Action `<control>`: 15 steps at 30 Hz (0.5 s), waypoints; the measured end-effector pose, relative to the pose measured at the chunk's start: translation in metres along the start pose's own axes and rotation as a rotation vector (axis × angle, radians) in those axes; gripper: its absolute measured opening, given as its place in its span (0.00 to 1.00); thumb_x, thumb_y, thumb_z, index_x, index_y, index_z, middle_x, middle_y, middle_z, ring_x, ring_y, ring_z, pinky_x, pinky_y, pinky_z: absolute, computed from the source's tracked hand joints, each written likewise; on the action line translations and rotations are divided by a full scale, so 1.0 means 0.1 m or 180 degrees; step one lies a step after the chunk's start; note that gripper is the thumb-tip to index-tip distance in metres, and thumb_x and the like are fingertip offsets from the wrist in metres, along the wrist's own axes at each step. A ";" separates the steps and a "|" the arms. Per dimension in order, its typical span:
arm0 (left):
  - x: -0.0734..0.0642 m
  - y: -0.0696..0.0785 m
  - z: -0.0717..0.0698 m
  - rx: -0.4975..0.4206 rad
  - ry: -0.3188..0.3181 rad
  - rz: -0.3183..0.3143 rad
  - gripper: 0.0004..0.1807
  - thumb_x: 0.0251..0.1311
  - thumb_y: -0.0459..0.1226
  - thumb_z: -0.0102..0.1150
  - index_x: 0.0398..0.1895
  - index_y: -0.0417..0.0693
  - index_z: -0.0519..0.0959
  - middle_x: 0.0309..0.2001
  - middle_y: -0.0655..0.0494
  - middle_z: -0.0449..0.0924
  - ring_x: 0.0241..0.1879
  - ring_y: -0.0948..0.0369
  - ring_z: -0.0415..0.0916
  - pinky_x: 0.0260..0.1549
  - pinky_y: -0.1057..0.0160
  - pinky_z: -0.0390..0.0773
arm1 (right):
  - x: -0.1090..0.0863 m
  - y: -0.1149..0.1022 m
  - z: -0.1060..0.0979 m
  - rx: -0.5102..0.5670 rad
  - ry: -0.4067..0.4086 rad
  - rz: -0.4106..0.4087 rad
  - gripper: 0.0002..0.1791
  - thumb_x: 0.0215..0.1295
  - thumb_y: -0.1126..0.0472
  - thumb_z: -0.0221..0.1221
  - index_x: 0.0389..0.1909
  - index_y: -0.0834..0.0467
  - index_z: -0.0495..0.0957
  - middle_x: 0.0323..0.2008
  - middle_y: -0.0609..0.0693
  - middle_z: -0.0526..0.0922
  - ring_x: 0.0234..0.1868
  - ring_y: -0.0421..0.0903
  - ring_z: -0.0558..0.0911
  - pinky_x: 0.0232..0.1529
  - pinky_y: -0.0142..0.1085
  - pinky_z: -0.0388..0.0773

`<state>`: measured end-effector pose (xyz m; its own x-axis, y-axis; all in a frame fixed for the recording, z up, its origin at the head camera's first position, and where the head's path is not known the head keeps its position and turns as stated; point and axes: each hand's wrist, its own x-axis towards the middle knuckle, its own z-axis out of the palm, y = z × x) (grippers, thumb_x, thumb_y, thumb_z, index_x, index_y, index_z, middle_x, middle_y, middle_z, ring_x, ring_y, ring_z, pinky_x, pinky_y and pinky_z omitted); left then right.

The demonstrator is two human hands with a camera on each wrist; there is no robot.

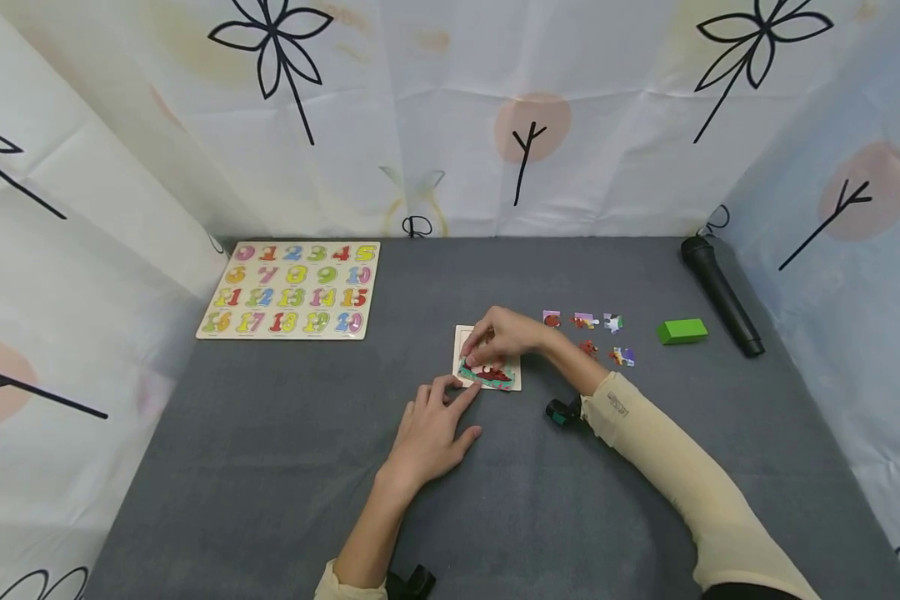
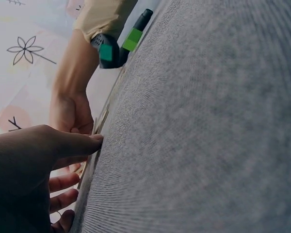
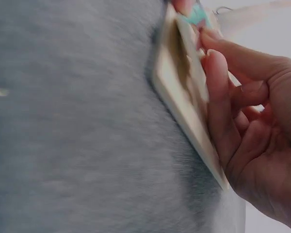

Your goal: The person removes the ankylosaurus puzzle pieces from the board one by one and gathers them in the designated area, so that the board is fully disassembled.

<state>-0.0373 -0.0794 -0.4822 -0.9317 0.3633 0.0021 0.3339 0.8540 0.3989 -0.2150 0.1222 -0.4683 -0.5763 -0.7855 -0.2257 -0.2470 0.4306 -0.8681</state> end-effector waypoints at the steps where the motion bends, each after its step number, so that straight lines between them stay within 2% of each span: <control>1: 0.00 0.00 0.00 -0.0007 0.0002 -0.0002 0.34 0.73 0.51 0.69 0.80 0.62 0.73 0.72 0.51 0.69 0.58 0.51 0.70 0.48 0.52 0.72 | 0.02 0.00 -0.01 0.0041 -0.0026 0.0057 0.08 0.71 0.65 0.71 0.47 0.63 0.92 0.37 0.56 0.94 0.19 0.38 0.83 0.27 0.32 0.83; 4: 0.00 -0.01 0.01 -0.0008 0.0003 -0.0008 0.34 0.73 0.51 0.69 0.80 0.63 0.73 0.72 0.51 0.69 0.57 0.51 0.70 0.48 0.52 0.72 | 0.05 -0.01 -0.05 0.0097 -0.0123 0.0129 0.07 0.70 0.66 0.72 0.45 0.63 0.93 0.34 0.54 0.93 0.16 0.38 0.78 0.25 0.30 0.79; 9: 0.00 -0.01 0.02 0.0019 0.0013 -0.0002 0.34 0.72 0.52 0.69 0.80 0.64 0.74 0.72 0.51 0.69 0.57 0.52 0.70 0.48 0.52 0.72 | 0.09 0.01 -0.07 0.0020 -0.0314 0.0066 0.06 0.68 0.64 0.73 0.43 0.62 0.93 0.33 0.50 0.91 0.15 0.39 0.72 0.24 0.31 0.73; 15: 0.00 -0.01 0.02 0.0045 0.0042 -0.0009 0.34 0.72 0.52 0.69 0.79 0.64 0.74 0.72 0.51 0.70 0.56 0.52 0.71 0.48 0.52 0.72 | 0.10 0.02 -0.08 -0.0082 -0.0391 -0.0022 0.05 0.69 0.62 0.73 0.42 0.59 0.90 0.30 0.47 0.86 0.15 0.39 0.71 0.23 0.31 0.73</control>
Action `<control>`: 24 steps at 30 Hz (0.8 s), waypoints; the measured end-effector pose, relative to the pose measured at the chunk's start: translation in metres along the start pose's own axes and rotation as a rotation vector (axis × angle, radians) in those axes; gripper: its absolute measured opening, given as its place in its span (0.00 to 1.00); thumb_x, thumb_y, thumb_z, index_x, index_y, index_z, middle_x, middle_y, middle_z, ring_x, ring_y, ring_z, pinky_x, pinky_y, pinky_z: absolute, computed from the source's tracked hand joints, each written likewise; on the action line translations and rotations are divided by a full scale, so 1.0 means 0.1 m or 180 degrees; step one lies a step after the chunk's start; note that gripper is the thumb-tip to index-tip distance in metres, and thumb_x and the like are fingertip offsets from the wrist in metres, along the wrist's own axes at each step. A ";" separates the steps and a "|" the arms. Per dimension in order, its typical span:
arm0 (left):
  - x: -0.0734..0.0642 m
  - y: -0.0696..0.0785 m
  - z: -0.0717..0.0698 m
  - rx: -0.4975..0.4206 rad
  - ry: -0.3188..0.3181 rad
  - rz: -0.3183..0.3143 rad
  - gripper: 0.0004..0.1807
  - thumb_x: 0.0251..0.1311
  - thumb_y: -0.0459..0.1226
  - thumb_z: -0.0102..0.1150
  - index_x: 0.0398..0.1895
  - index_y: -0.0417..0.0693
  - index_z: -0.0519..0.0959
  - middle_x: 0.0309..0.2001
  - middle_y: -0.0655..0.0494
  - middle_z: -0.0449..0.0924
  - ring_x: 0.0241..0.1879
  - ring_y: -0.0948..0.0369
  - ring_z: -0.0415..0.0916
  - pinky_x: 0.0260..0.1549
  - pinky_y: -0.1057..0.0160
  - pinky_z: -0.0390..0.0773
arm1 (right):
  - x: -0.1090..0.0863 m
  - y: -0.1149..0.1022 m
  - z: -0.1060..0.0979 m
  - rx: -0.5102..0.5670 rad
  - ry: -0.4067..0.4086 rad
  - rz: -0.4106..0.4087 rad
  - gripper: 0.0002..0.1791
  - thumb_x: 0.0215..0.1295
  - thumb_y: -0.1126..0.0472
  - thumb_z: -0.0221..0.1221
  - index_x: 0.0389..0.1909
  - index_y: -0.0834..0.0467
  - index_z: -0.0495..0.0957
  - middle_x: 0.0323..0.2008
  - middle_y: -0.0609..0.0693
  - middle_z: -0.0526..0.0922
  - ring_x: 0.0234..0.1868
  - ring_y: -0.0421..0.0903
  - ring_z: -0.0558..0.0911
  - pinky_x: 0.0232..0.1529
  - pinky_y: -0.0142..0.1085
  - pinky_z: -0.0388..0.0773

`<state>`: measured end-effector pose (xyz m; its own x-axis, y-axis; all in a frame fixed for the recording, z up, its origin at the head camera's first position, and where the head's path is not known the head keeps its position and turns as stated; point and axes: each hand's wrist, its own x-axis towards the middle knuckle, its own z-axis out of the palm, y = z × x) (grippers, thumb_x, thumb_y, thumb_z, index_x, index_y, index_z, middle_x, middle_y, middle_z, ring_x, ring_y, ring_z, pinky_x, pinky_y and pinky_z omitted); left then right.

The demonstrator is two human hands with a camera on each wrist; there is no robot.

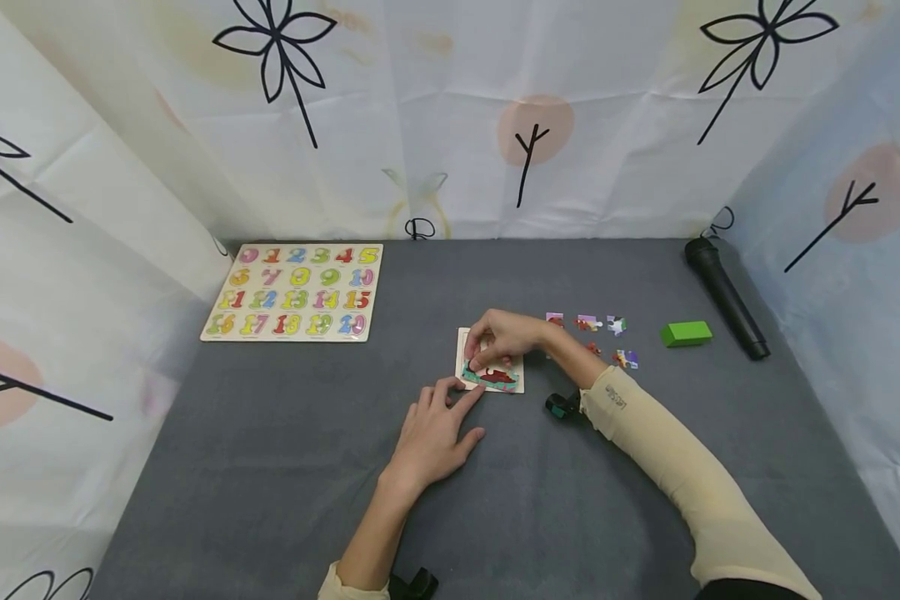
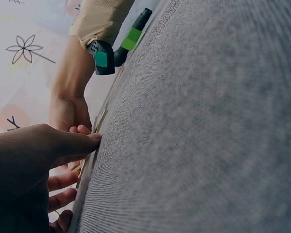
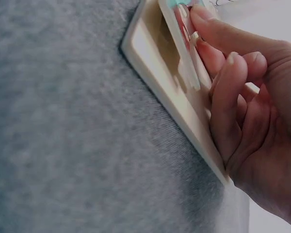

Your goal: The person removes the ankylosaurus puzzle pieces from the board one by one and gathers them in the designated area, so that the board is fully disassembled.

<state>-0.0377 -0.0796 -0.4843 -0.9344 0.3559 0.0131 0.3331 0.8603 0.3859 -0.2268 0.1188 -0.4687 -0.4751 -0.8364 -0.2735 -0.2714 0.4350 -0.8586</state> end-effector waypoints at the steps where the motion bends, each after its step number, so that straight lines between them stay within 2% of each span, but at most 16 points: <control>1: 0.00 0.00 0.00 0.0002 0.0005 -0.0001 0.34 0.72 0.52 0.69 0.79 0.64 0.74 0.72 0.51 0.70 0.57 0.52 0.71 0.48 0.52 0.72 | 0.00 0.01 0.00 0.0015 -0.0033 -0.0038 0.05 0.70 0.62 0.72 0.42 0.60 0.89 0.30 0.48 0.85 0.15 0.40 0.71 0.23 0.31 0.73; 9: 0.00 0.02 0.00 0.0064 0.0011 -0.0011 0.33 0.72 0.52 0.69 0.79 0.64 0.75 0.72 0.52 0.70 0.58 0.52 0.71 0.47 0.53 0.72 | -0.02 0.06 -0.02 0.0440 -0.0336 -0.0151 0.06 0.73 0.68 0.68 0.46 0.66 0.86 0.25 0.51 0.84 0.17 0.40 0.72 0.24 0.32 0.75; 15: 0.00 0.03 0.02 0.0116 -0.0004 -0.0050 0.34 0.72 0.53 0.69 0.80 0.65 0.74 0.71 0.52 0.70 0.59 0.53 0.71 0.46 0.54 0.72 | -0.02 0.06 0.00 0.0369 -0.0251 -0.0097 0.06 0.72 0.66 0.70 0.45 0.64 0.88 0.20 0.48 0.82 0.17 0.37 0.76 0.24 0.31 0.78; 20: 0.00 0.03 0.02 0.0189 -0.0016 -0.0043 0.36 0.73 0.53 0.67 0.82 0.66 0.71 0.71 0.52 0.70 0.58 0.52 0.71 0.45 0.53 0.72 | -0.03 0.06 0.01 0.0336 -0.0185 -0.0012 0.05 0.72 0.64 0.70 0.45 0.62 0.88 0.24 0.49 0.87 0.22 0.38 0.83 0.27 0.31 0.81; 24: 0.01 0.03 0.01 0.0195 -0.0022 -0.0032 0.35 0.73 0.53 0.67 0.82 0.65 0.71 0.71 0.52 0.70 0.57 0.52 0.71 0.45 0.53 0.72 | -0.03 0.07 0.00 0.0288 -0.0145 -0.0089 0.05 0.72 0.64 0.70 0.45 0.62 0.88 0.24 0.47 0.86 0.21 0.38 0.81 0.27 0.31 0.80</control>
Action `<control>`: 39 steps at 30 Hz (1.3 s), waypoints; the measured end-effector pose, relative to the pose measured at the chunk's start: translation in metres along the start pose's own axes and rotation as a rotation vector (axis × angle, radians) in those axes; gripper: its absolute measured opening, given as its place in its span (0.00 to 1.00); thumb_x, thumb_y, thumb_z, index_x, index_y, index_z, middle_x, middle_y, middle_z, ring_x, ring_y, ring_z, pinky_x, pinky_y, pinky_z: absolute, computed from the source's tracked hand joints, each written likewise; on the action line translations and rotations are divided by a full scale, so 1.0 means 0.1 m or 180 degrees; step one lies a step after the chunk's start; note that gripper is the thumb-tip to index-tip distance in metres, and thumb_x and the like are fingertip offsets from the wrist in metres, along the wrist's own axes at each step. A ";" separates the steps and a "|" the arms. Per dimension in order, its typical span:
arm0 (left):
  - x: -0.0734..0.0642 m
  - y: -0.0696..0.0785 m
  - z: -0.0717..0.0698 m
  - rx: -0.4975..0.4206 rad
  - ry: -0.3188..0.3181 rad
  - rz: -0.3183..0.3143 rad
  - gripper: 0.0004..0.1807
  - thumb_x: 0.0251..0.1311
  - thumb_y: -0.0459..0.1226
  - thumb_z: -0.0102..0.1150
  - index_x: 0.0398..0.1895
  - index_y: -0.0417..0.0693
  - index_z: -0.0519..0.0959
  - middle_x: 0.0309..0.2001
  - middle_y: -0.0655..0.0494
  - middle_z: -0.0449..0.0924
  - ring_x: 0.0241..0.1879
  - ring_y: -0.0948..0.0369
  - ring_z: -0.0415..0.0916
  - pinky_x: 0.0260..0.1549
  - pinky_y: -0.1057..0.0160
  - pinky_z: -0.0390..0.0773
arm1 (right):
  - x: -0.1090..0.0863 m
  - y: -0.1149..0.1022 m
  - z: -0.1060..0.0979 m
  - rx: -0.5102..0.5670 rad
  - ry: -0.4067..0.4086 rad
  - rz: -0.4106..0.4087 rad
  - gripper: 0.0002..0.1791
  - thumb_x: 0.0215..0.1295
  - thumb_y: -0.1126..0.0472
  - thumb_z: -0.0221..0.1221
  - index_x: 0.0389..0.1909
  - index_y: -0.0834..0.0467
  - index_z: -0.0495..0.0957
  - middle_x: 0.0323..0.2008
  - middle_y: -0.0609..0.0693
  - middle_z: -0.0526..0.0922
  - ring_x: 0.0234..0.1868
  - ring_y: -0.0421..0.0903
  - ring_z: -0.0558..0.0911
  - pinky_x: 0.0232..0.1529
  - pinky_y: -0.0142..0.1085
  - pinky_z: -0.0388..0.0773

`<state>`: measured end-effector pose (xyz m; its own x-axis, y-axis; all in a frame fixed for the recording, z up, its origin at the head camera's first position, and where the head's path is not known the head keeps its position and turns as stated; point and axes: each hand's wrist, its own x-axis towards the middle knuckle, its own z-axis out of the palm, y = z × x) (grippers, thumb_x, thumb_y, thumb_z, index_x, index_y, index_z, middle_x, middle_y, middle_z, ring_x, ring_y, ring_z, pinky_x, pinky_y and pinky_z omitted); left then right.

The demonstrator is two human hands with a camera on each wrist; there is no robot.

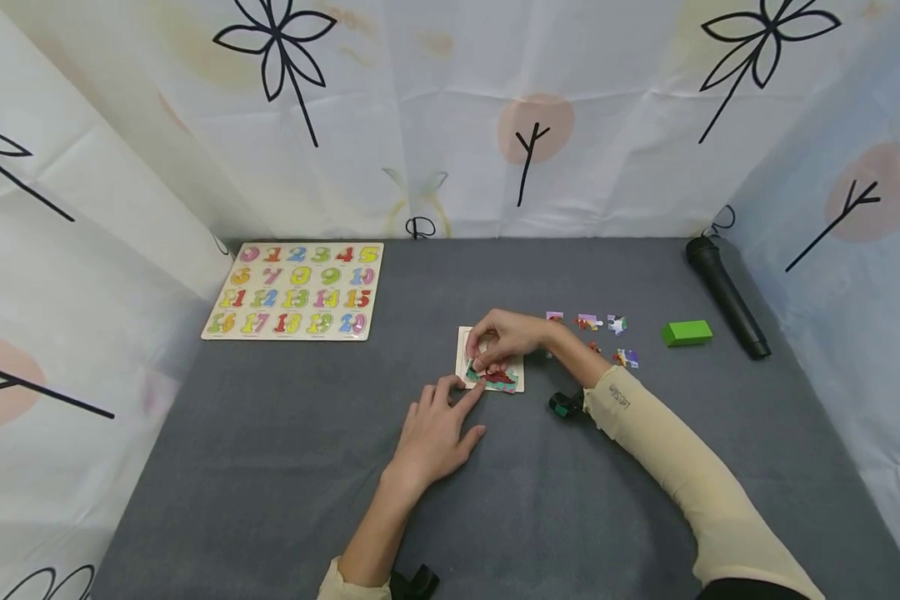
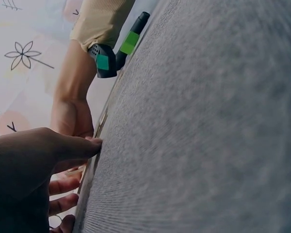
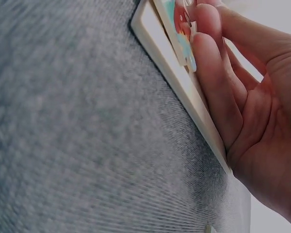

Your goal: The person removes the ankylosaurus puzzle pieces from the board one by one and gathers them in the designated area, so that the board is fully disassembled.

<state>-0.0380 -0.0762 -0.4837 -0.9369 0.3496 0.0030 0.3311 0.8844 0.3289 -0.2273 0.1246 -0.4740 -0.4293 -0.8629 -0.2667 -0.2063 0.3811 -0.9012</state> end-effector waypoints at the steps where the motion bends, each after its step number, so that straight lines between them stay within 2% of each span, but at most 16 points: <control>1: 0.00 0.00 -0.01 -0.0009 -0.0007 -0.0002 0.35 0.73 0.53 0.67 0.82 0.65 0.71 0.71 0.52 0.70 0.57 0.52 0.71 0.45 0.53 0.72 | 0.00 0.00 0.00 -0.0015 -0.0001 -0.0033 0.05 0.73 0.65 0.70 0.45 0.62 0.88 0.23 0.47 0.85 0.20 0.38 0.79 0.26 0.31 0.79; 4: 0.01 0.00 -0.02 -0.0046 -0.0038 -0.0016 0.35 0.73 0.53 0.67 0.81 0.66 0.71 0.71 0.52 0.69 0.58 0.52 0.71 0.45 0.53 0.72 | 0.00 0.01 0.00 -0.0093 0.0007 -0.0129 0.05 0.73 0.65 0.69 0.45 0.63 0.88 0.21 0.48 0.82 0.15 0.39 0.73 0.23 0.31 0.75; 6: 0.02 0.00 -0.02 -0.0061 -0.0051 -0.0019 0.35 0.73 0.53 0.67 0.81 0.66 0.71 0.72 0.52 0.70 0.59 0.52 0.71 0.45 0.53 0.72 | 0.00 -0.01 0.01 -0.0213 0.0043 -0.0174 0.05 0.73 0.64 0.70 0.44 0.62 0.88 0.25 0.48 0.83 0.14 0.38 0.70 0.22 0.32 0.73; 10: 0.02 0.00 -0.03 -0.0082 -0.0053 -0.0024 0.35 0.73 0.53 0.68 0.81 0.65 0.72 0.71 0.51 0.70 0.59 0.51 0.71 0.46 0.53 0.72 | 0.01 -0.06 0.03 -0.0497 0.0163 -0.0172 0.05 0.71 0.62 0.71 0.42 0.60 0.89 0.32 0.46 0.85 0.19 0.35 0.71 0.26 0.31 0.72; 12: 0.02 0.01 -0.03 -0.0087 -0.0055 -0.0027 0.35 0.73 0.53 0.67 0.81 0.66 0.72 0.72 0.52 0.70 0.59 0.51 0.71 0.46 0.53 0.72 | 0.01 -0.08 0.04 -0.0482 0.0172 -0.0134 0.05 0.71 0.63 0.71 0.42 0.60 0.89 0.29 0.46 0.84 0.20 0.35 0.72 0.26 0.31 0.73; 16: 0.02 0.00 -0.03 -0.0101 -0.0061 -0.0026 0.34 0.73 0.53 0.67 0.81 0.66 0.72 0.72 0.52 0.70 0.59 0.52 0.71 0.46 0.53 0.72 | 0.00 -0.07 0.03 -0.0154 0.0053 -0.0091 0.04 0.73 0.66 0.69 0.44 0.62 0.88 0.20 0.47 0.80 0.15 0.38 0.73 0.22 0.31 0.74; 19: 0.03 0.00 -0.04 -0.0114 -0.0068 -0.0031 0.34 0.74 0.52 0.67 0.81 0.66 0.72 0.72 0.52 0.70 0.59 0.52 0.71 0.46 0.53 0.73 | -0.02 -0.06 0.02 -0.0036 -0.0042 -0.0145 0.04 0.74 0.67 0.68 0.45 0.62 0.87 0.22 0.49 0.82 0.16 0.39 0.74 0.23 0.31 0.76; 25: 0.03 0.00 -0.03 -0.0105 -0.0068 -0.0032 0.34 0.73 0.52 0.67 0.81 0.65 0.73 0.71 0.52 0.70 0.59 0.52 0.71 0.46 0.53 0.73 | -0.02 -0.10 0.01 -0.0151 -0.0149 -0.0277 0.04 0.74 0.66 0.68 0.44 0.62 0.88 0.30 0.60 0.88 0.20 0.43 0.77 0.27 0.34 0.78; 28: 0.02 0.00 -0.02 -0.0090 -0.0047 -0.0012 0.34 0.73 0.52 0.67 0.81 0.65 0.73 0.72 0.52 0.70 0.58 0.52 0.72 0.44 0.55 0.72 | -0.01 -0.12 0.01 -0.0260 -0.0231 -0.0342 0.04 0.76 0.67 0.66 0.45 0.64 0.86 0.33 0.65 0.88 0.27 0.44 0.82 0.36 0.34 0.81; 32: 0.02 0.00 -0.02 -0.0039 -0.0019 -0.0009 0.34 0.73 0.53 0.67 0.81 0.65 0.73 0.72 0.52 0.70 0.58 0.52 0.72 0.43 0.56 0.71 | 0.00 -0.14 0.01 -0.0471 -0.0215 -0.0345 0.05 0.77 0.66 0.64 0.46 0.64 0.85 0.37 0.62 0.88 0.35 0.42 0.84 0.46 0.32 0.81; 35: 0.01 0.00 -0.01 0.0022 0.0000 -0.0008 0.34 0.74 0.53 0.67 0.81 0.66 0.73 0.72 0.52 0.70 0.59 0.53 0.71 0.43 0.56 0.71 | -0.01 -0.16 0.01 -0.0501 -0.0231 -0.0358 0.06 0.76 0.66 0.66 0.48 0.64 0.86 0.37 0.61 0.89 0.33 0.43 0.85 0.44 0.33 0.83; 39: 0.00 0.01 -0.01 0.0080 0.0019 -0.0003 0.33 0.74 0.53 0.66 0.80 0.66 0.73 0.72 0.52 0.70 0.59 0.53 0.71 0.43 0.56 0.71 | 0.01 -0.16 0.02 -0.0516 -0.0316 -0.0433 0.06 0.73 0.65 0.69 0.46 0.63 0.90 0.34 0.62 0.91 0.28 0.45 0.86 0.39 0.33 0.84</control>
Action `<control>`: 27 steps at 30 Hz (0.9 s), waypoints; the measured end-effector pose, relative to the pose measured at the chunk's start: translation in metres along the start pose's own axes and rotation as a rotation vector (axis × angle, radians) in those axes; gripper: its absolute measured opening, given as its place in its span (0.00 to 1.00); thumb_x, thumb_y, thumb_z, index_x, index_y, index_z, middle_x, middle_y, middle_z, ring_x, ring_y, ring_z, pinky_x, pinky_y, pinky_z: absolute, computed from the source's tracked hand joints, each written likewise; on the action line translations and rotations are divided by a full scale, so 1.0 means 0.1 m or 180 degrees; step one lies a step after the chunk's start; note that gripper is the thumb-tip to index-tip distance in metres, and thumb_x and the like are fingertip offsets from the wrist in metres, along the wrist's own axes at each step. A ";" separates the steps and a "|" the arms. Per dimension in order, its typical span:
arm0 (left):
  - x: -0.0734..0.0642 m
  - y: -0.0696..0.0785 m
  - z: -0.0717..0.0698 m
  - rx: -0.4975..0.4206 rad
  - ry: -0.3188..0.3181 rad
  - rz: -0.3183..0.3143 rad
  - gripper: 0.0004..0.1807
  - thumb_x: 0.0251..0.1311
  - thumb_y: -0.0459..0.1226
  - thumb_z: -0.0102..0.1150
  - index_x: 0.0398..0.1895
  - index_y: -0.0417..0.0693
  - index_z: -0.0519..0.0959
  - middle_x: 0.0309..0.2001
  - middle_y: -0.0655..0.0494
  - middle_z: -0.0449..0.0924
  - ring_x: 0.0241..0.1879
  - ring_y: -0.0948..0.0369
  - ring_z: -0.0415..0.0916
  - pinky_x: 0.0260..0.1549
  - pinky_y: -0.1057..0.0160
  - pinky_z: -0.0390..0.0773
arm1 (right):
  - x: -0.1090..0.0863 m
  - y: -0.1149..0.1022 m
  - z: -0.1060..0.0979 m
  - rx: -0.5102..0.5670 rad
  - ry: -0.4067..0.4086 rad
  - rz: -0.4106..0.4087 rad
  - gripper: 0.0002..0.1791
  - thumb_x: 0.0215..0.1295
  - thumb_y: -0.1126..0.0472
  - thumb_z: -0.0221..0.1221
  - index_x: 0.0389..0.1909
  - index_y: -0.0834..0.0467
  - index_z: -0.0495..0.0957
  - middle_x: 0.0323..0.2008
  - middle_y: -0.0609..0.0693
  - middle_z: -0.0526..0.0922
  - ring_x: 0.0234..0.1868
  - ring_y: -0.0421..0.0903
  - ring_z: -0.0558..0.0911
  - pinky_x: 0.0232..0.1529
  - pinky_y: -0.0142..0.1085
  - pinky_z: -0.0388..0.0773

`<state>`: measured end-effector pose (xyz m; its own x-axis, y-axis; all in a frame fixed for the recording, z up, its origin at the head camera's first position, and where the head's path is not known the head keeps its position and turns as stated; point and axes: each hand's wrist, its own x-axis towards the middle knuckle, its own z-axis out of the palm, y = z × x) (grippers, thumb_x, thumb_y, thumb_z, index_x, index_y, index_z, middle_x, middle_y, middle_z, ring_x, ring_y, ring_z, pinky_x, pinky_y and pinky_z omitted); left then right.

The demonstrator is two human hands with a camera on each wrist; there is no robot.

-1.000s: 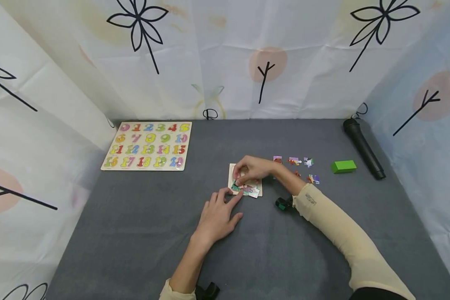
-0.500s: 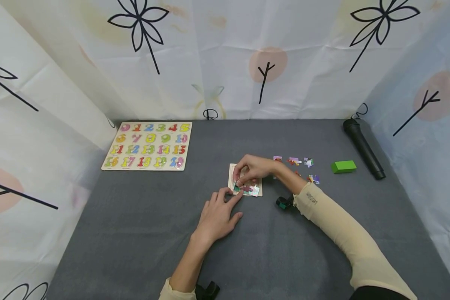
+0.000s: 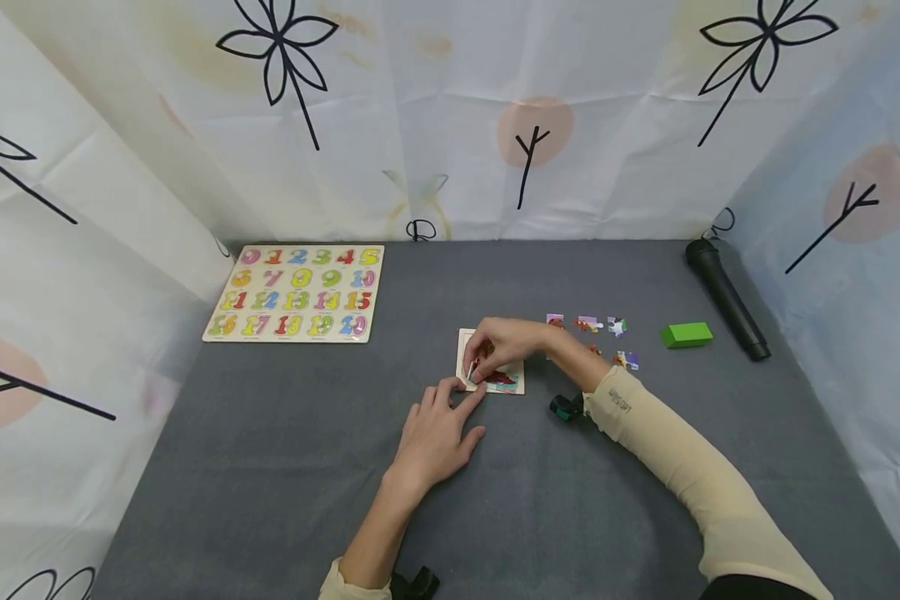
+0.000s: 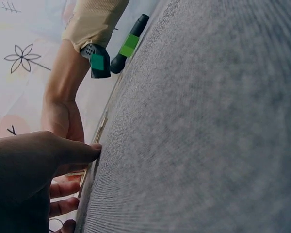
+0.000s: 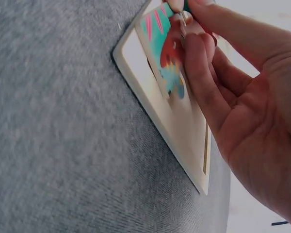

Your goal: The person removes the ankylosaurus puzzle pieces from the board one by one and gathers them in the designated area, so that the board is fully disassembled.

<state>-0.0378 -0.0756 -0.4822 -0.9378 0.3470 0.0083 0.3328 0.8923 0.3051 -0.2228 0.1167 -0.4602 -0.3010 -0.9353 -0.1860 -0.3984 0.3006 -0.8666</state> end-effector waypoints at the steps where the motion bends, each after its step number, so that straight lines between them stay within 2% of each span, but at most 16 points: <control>1: 0.00 0.00 0.00 0.0000 -0.0005 0.0001 0.33 0.74 0.54 0.66 0.80 0.66 0.73 0.73 0.52 0.70 0.59 0.53 0.71 0.43 0.56 0.71 | 0.00 0.01 0.00 0.0004 -0.0017 -0.0003 0.06 0.73 0.64 0.69 0.45 0.62 0.91 0.34 0.62 0.91 0.28 0.45 0.86 0.39 0.33 0.84; 3: 0.00 0.01 0.00 -0.0003 -0.0012 0.0000 0.33 0.74 0.54 0.66 0.80 0.65 0.73 0.73 0.51 0.70 0.58 0.53 0.71 0.43 0.57 0.70 | 0.00 0.03 0.00 -0.0031 0.0001 -0.0002 0.04 0.73 0.64 0.70 0.41 0.61 0.92 0.33 0.60 0.92 0.30 0.41 0.86 0.40 0.31 0.83; 8: 0.00 0.03 -0.01 0.0000 -0.0033 -0.0032 0.33 0.74 0.53 0.66 0.81 0.66 0.73 0.73 0.52 0.70 0.59 0.54 0.71 0.43 0.57 0.70 | -0.03 0.10 -0.01 0.0027 0.0055 0.0021 0.04 0.73 0.65 0.69 0.42 0.61 0.92 0.36 0.59 0.92 0.34 0.35 0.84 0.42 0.29 0.81; 16: 0.01 0.04 -0.01 0.0018 -0.0061 -0.0081 0.34 0.74 0.54 0.66 0.81 0.66 0.73 0.72 0.52 0.70 0.60 0.53 0.71 0.44 0.55 0.72 | -0.04 0.10 -0.02 0.0132 0.0034 0.0000 0.05 0.75 0.64 0.68 0.40 0.63 0.88 0.31 0.63 0.88 0.29 0.41 0.80 0.37 0.30 0.77; 25: 0.03 0.03 -0.02 0.0006 -0.0086 -0.0067 0.34 0.74 0.54 0.66 0.81 0.66 0.72 0.72 0.52 0.70 0.59 0.53 0.71 0.44 0.55 0.72 | -0.05 0.09 0.02 0.0245 0.0038 -0.0045 0.05 0.78 0.65 0.64 0.43 0.64 0.84 0.34 0.63 0.88 0.30 0.42 0.85 0.39 0.36 0.84; 27: 0.03 0.03 -0.02 0.0000 -0.0090 -0.0073 0.34 0.74 0.54 0.66 0.81 0.66 0.72 0.72 0.52 0.70 0.58 0.54 0.71 0.43 0.55 0.72 | -0.06 0.08 0.02 0.0177 0.0035 -0.0006 0.05 0.79 0.64 0.62 0.44 0.63 0.84 0.34 0.61 0.87 0.31 0.42 0.85 0.40 0.36 0.84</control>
<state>-0.0396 -0.0730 -0.4791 -0.9420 0.3345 -0.0258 0.3113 0.9001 0.3049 -0.2228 0.1240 -0.4673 -0.3098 -0.9337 -0.1795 -0.3505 0.2876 -0.8913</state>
